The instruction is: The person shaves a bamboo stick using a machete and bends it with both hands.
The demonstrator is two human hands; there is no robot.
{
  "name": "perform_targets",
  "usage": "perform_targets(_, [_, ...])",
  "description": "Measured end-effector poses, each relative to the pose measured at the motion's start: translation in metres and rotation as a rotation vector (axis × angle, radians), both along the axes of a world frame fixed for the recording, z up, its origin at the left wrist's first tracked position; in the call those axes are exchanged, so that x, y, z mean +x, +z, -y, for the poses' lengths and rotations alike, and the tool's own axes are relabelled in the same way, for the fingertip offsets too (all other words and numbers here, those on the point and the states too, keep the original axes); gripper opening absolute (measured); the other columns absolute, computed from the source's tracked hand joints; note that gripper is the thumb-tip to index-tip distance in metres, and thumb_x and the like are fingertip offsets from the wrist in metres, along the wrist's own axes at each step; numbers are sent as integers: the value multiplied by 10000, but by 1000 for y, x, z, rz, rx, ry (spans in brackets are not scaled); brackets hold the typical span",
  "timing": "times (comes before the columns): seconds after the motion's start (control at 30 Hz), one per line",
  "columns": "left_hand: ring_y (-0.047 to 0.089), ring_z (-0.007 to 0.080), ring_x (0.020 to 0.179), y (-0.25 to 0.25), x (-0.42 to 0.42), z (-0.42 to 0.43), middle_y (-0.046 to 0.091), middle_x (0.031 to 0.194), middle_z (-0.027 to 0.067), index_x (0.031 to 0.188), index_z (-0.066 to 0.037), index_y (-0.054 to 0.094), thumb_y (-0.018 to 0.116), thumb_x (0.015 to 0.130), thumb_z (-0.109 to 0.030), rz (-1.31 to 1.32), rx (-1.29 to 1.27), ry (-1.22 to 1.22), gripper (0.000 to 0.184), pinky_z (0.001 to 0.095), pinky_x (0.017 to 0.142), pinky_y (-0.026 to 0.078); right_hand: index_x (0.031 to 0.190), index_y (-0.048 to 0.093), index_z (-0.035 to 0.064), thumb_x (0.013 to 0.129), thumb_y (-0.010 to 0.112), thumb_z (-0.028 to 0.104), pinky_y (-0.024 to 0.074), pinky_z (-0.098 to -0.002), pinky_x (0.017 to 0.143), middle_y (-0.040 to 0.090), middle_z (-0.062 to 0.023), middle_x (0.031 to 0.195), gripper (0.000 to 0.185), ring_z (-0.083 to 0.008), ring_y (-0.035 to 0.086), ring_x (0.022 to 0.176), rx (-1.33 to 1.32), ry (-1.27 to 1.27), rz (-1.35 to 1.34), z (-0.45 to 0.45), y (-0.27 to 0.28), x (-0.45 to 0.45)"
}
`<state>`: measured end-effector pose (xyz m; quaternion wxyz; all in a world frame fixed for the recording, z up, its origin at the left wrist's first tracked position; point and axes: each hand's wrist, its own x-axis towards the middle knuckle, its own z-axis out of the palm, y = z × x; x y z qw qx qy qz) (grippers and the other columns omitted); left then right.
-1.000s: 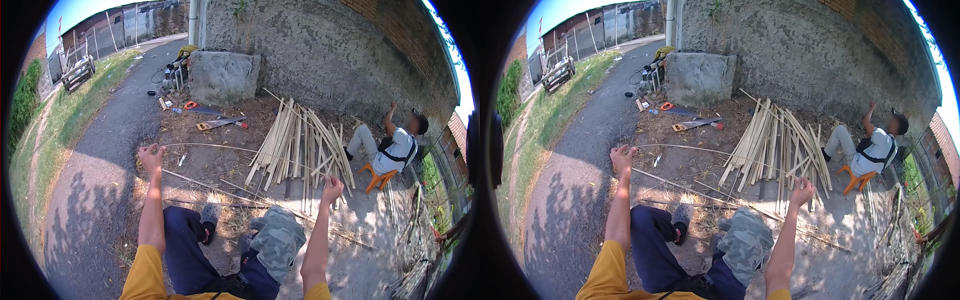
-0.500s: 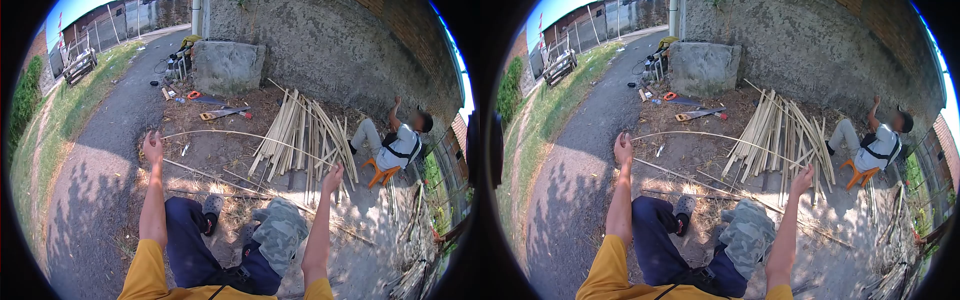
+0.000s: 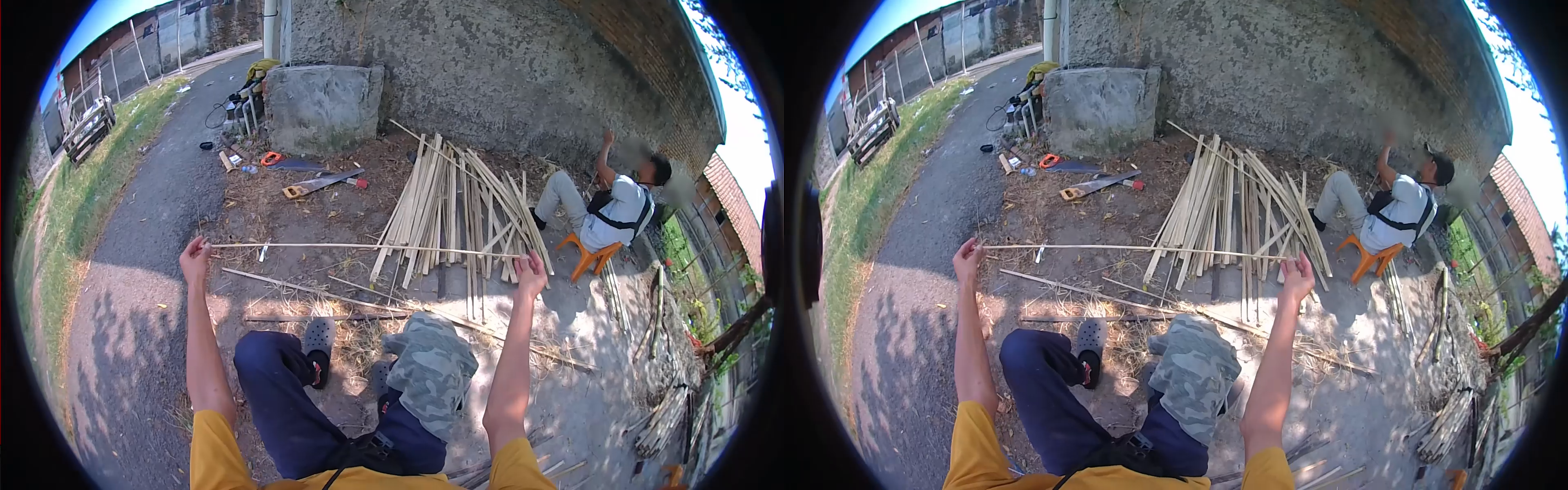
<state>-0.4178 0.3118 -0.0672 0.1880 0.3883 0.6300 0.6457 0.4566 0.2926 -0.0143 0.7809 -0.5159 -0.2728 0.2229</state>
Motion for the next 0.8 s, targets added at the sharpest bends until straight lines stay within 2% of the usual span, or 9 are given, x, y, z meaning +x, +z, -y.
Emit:
perform_targets(0.07, [707, 122, 881, 7, -8, 3, 739, 1053, 42, 1333, 15, 720, 830, 918, -86, 63, 2, -109, 441, 256, 776, 563, 1385, 635, -70, 1017, 708, -12, 659, -353, 940, 674, -114, 1166, 380, -218, 719, 1046, 16, 110, -108, 16, 17, -1])
perform_targets(0.27, [687, 104, 844, 41, -12, 29, 744, 1031, 62, 1248, 22, 729, 855, 907, -70, -224, -118, -354, 375, 235, 728, 554, 1261, 674, -35, 1028, 724, 47, 630, -328, 1006, 692, -94, 1194, 253, -197, 712, 1092, 154, 263, -247, 30, 19, 16])
perform_targets(0.33, [689, 127, 847, 55, -2, 37, 726, 1003, 67, 1143, 15, 763, 873, 876, -72, -287, -53, -344, 302, 268, 734, 562, 1251, 675, -32, 1019, 749, 78, 630, -329, 999, 702, -98, 1196, 267, -195, 713, 1097, 113, 239, -157, 38, 24, 15])
perform_targets(0.4, [708, 172, 900, 88, 18, 52, 715, 991, 74, 1056, -3, 795, 857, 872, -73, -667, 74, -45, 206, 311, 805, 560, 1242, 673, -38, 1014, 768, 115, 640, -318, 940, 730, -94, 1132, 290, -182, 733, 1023, 112, 229, -82, 45, 29, 9])
perform_targets(0.47, [661, 187, 878, 98, 18, 56, 657, 992, 73, 1021, -45, 821, 883, 844, -98, -722, 36, 34, 194, 342, 791, 537, 1247, 671, -45, 1014, 777, 143, 625, -282, 914, 745, -79, 1114, 318, -170, 743, 1019, -69, 235, 104, 61, 46, -3])
perform_targets(0.5, [652, 191, 878, 103, 18, 59, 659, 1002, 72, 1034, -58, 823, 880, 850, -121, -682, -7, 77, 202, 342, 796, 531, 1161, 716, -50, 994, 796, 141, 621, -266, 792, 768, -69, 996, 267, -141, 754, 883, -79, 250, 257, 66, 48, -1])
perform_targets(0.53, [643, 195, 878, 108, 20, 60, 662, 1012, 70, 1047, -71, 825, 877, 856, -144, -643, -48, 118, 211, 342, 801, 524, 1161, 716, -50, 994, 796, 141, 621, -266, 792, 768, -69, 996, 267, -141, 754, 883, -79, 243, 259, 69, 52, 2])
perform_targets(0.63, [650, 258, 927, 120, 14, 68, 666, 1025, 92, 1038, -74, 819, 870, 864, -212, -744, 18, 145, 228, 380, 824, 522, 967, 764, -45, 949, 789, 71, 577, -273, 686, 762, -79, 795, 119, -126, 730, 725, -318, 298, 704, 79, 65, 3])
perform_targets(0.8, [652, 323, 1012, 130, 7, 72, 668, 1028, 118, 1004, -59, 800, 867, 864, -246, -927, -23, 186, 242, 430, 882, 514, 982, 776, -5, 911, 838, 127, 587, -311, 694, 781, -97, 833, 162, -149, 739, 723, -391, 297, 1032, 94, 87, 6])
